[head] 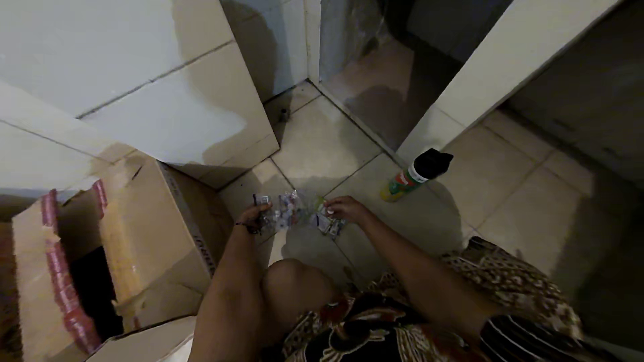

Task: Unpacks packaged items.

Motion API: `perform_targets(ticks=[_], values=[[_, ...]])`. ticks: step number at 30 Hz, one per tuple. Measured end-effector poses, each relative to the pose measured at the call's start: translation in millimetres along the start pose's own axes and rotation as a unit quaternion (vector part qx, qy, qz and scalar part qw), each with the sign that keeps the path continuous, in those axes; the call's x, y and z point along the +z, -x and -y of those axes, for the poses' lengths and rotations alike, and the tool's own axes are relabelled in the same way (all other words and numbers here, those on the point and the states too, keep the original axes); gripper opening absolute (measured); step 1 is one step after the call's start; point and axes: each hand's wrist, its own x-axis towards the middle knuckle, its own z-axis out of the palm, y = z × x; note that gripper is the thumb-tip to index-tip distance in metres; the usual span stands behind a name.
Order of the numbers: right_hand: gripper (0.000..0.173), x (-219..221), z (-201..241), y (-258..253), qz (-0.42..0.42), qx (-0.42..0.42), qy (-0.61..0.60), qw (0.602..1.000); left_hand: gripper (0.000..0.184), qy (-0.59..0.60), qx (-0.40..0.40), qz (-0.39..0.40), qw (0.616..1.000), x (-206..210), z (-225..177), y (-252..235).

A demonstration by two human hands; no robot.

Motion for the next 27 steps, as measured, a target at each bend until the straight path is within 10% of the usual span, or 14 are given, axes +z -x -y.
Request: perform_targets(ticks=[5, 18, 27], values=[[0.028, -17.7, -9.3, 5.7, -0.028, 0.008, 0.011, 1.0, 0.044, 0.135, -0.026, -0.11, 0.984, 8.8, 31.6, -12.1], [0.032, -29.5, -17.8, 4.9, -0.134, 0.018, -0.089, 0.987, 0.071, -0.091, -0.044, -0.277, 0.956, 38.2, 21.2, 22.6], [0.035, -43.5, -34.1, -8.4, -0.126, 0.022, -0.114, 0.985, 0.071, -0.158, 0.107, -0.075, 0.979, 48.6, 81.0, 104.0]])
